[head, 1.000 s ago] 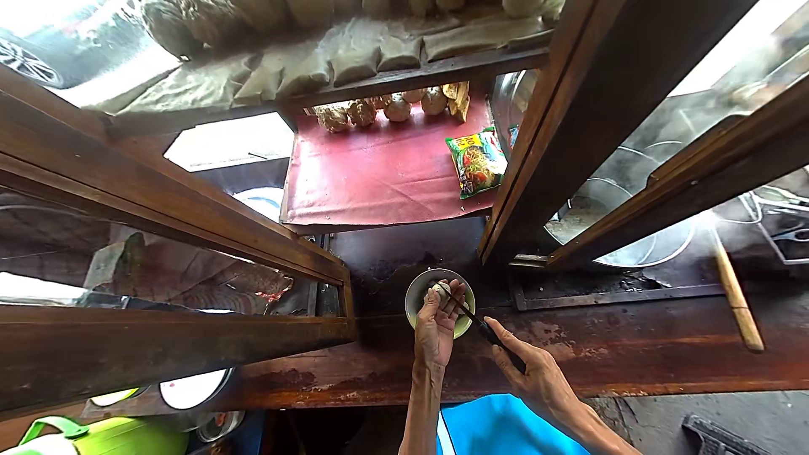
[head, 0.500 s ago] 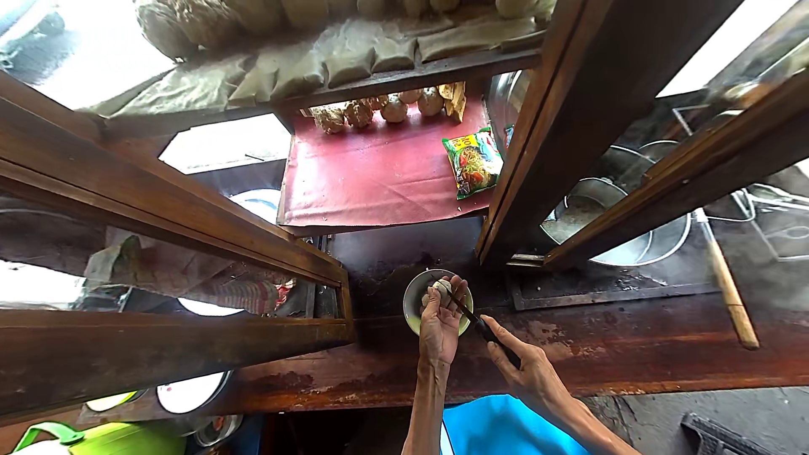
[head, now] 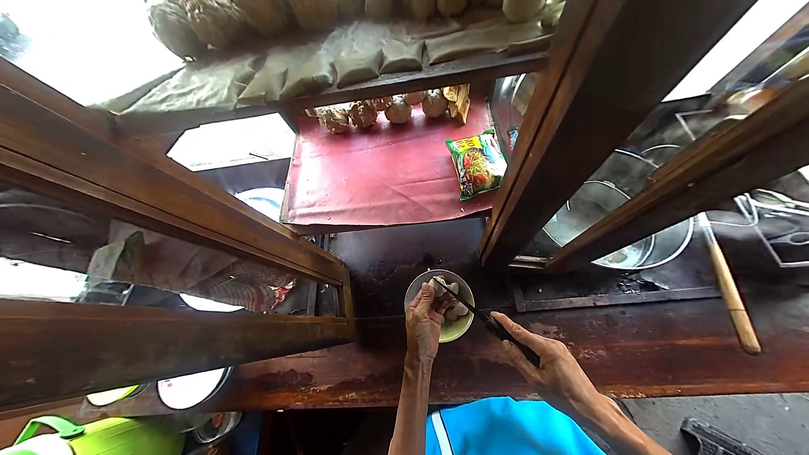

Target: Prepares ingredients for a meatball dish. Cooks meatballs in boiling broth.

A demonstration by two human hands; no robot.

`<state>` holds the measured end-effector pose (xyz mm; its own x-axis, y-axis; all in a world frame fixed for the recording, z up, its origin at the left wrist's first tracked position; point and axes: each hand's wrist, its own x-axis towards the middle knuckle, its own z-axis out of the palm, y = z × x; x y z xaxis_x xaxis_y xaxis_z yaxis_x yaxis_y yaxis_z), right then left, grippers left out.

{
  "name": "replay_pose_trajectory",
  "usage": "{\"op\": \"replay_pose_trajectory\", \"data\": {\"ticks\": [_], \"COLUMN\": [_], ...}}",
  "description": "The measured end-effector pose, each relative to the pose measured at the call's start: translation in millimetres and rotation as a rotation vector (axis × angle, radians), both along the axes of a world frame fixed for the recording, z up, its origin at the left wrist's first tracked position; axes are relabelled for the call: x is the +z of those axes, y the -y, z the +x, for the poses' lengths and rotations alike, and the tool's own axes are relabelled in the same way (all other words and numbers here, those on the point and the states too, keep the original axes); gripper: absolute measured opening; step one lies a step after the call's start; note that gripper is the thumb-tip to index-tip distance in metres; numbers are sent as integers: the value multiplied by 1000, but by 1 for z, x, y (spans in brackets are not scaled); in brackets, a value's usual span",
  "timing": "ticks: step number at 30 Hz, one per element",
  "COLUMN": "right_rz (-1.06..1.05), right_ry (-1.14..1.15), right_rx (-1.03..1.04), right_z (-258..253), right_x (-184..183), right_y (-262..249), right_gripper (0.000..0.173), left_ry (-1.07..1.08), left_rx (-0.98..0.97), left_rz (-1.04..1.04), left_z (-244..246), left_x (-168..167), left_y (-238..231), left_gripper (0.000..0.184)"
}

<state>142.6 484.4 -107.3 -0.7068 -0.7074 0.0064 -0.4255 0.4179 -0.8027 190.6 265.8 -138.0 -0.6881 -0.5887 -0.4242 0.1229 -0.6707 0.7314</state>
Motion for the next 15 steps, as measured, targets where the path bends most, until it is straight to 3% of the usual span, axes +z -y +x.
{"op": "replay_pose_trajectory", "data": {"ticks": [7, 15], "right_rz": [-15, 13], "right_ry": [21, -7], "right_rx": [3, -8], "right_z": [3, 10], "right_x": [-12, -20], "right_y": [7, 7], "right_gripper": [46, 46], "left_ry": [15, 72], "left_rx": [-85, -15], "left_rz": [-81, -63], "left_z": [5, 6], "left_x": [-5, -7], "left_y": [-1, 1], "left_gripper": [34, 32]}}
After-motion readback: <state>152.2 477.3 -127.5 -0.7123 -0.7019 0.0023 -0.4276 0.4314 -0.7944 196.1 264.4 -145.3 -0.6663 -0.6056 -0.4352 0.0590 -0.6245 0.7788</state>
